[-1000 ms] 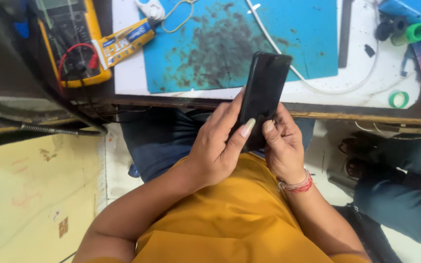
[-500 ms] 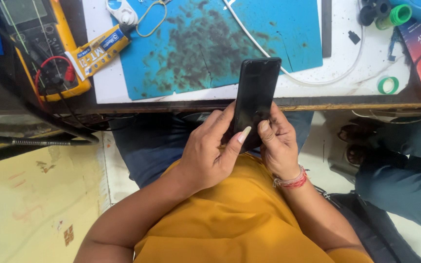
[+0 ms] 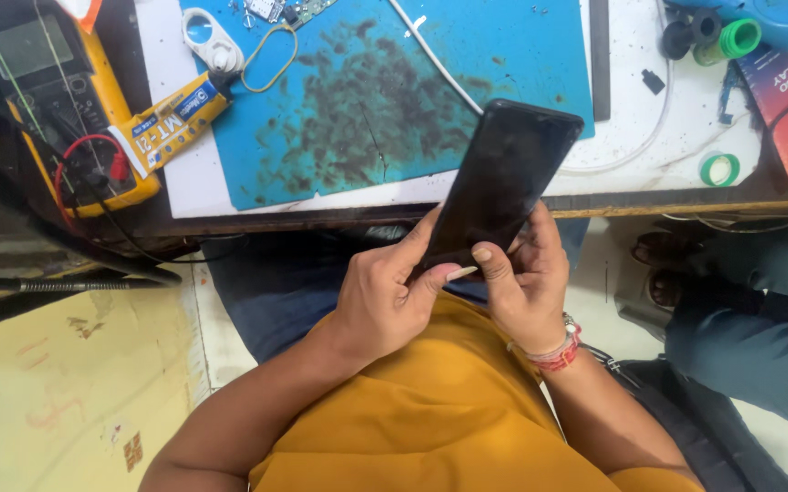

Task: The person disassembles a smartphone, removes the battery and screen, and cleans the motherboard with a cotton swab. They handle the phone casing, battery, screen, and motherboard, using a metal prying tool and a cotton swab.

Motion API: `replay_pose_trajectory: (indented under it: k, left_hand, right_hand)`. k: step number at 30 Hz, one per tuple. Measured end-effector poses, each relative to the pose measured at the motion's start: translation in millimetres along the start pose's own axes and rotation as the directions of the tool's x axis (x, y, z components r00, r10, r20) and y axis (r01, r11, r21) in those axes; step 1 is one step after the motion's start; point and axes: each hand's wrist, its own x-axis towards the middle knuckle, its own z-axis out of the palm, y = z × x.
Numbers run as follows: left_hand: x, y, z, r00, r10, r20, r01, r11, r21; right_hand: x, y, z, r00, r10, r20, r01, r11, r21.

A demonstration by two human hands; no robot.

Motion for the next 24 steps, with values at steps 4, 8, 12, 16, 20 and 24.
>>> replay_pose_trajectory:
  k: [4, 8, 12, 16, 20, 24]
  left_hand:
    - [11.8, 0.9, -3.6, 0.994, -0.101, 0.052, 0.102, 0.995, -0.013]
    - [19.7, -1.0, -19.2, 0.987, 0.142, -0.076, -0.138, 0.989, 0.051]
    - [42.4, -22.2, -43.7, 0.926, 0.319, -0.202, -0.231, 0.902, 0.366]
    - [53.6, -32.5, -44.9, 0.921, 0.258, -0.292, -0.166, 0.938, 0.304]
    - [51.4, -39.7, -46.5, 0.86, 0.456, -0.228, -0.298, 0.813, 0.501]
    - [47.8, -43.9, -45.6, 0.855, 0.469, -0.221, -0.313, 0.808, 0.5]
  right_hand:
    - [7.2, 3.5, -6.5, 0.986, 0.014, -0.166, -0.038, 0.989, -0.143]
    - [54.5, -8.6, -63.8, 0.873, -0.205, -0.443, -0.077, 0.839, -0.538]
    - [130.1, -31.5, -157.3, 0.887, -0.248, -0.39, 0.11, 0.932, -0.344]
    - [233.5, -4.1, -258.6, 0.983, 0.065, -0.172, -0.037, 0.986, 0.164]
    - [290.2, 30.2, -284.4, 0.977, 0.154, -0.149, -0.121, 0.97, 0.21]
    - [250.5, -6.0, -194.5, 0.977, 0.083, -0.194, -0.054, 0.987, 0.151]
